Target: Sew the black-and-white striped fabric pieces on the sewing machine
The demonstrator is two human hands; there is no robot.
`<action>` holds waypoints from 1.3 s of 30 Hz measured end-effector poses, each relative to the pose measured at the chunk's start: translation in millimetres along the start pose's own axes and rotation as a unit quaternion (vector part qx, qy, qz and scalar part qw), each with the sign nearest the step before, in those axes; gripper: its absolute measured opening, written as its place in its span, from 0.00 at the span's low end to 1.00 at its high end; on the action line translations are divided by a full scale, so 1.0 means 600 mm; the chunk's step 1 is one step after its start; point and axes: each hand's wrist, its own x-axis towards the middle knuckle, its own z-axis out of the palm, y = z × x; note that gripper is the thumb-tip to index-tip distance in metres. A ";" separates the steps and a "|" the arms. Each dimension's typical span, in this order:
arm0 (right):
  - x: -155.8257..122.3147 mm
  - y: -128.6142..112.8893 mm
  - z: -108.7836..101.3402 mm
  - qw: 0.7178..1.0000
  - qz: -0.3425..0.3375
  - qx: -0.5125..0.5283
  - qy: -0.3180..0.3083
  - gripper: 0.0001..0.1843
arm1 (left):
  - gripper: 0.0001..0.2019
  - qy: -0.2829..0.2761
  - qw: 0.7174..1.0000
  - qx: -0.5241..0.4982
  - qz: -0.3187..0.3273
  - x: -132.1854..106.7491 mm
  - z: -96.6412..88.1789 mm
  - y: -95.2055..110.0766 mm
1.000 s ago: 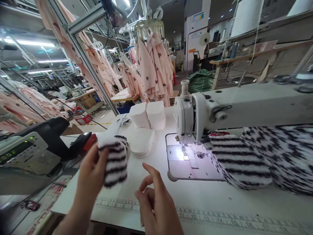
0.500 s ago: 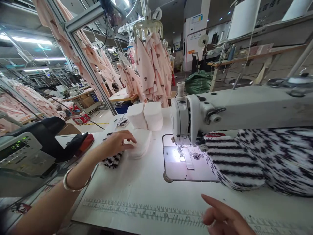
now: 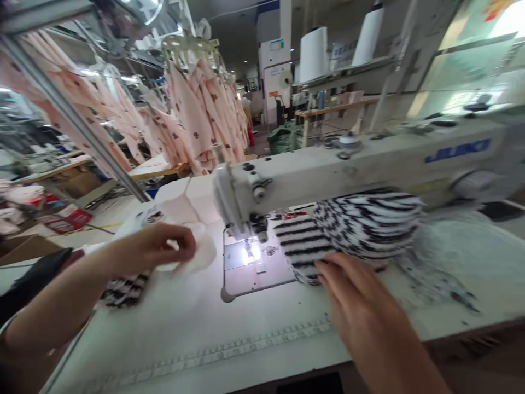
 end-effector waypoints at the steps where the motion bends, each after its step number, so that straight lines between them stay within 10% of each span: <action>1: 0.005 0.000 0.005 0.999 -0.030 -0.017 -0.009 0.16 | 0.08 -0.021 1.000 -0.009 -0.010 0.004 0.033 0.006; 5: 0.024 0.004 0.030 0.992 -0.079 -0.087 -0.050 0.13 | 0.06 -0.022 1.000 0.003 0.018 0.018 0.142 0.019; 9: 0.061 -0.002 0.029 0.994 -0.059 -0.093 -0.019 0.13 | 0.08 -0.039 0.980 -0.189 0.051 0.040 0.167 0.064; 13: 0.088 -0.034 -0.007 0.994 -0.061 -0.091 0.016 0.10 | 0.21 -0.194 0.781 -0.593 -0.012 0.073 0.181 0.114; 15: 0.078 -0.055 -0.030 0.993 -0.097 -0.067 -0.011 0.10 | 0.26 -0.197 0.680 -0.705 -0.034 0.088 0.198 0.122; 17: 0.054 -0.072 -0.048 0.992 -0.118 -0.009 -0.051 0.10 | 0.19 -0.144 0.643 -0.751 -0.051 0.092 0.214 0.118; 22: -0.009 -0.089 -0.034 0.980 0.089 0.158 -0.082 0.17 | 0.13 -0.039 0.684 -0.727 -0.056 0.049 0.221 0.080; 27: 0.003 -0.114 0.043 0.838 0.258 0.410 -0.252 0.26 | 0.13 0.056 0.808 -0.586 -0.024 0.005 0.196 0.026; 32: 0.020 -0.132 0.079 0.899 0.200 0.270 -0.282 0.18 | 0.19 0.035 0.900 -0.433 -0.044 -0.006 0.191 -0.017; 39: -0.002 -0.155 0.058 0.887 0.190 0.264 -0.327 0.18 | 0.19 0.015 0.925 -0.379 -0.035 -0.033 0.185 -0.010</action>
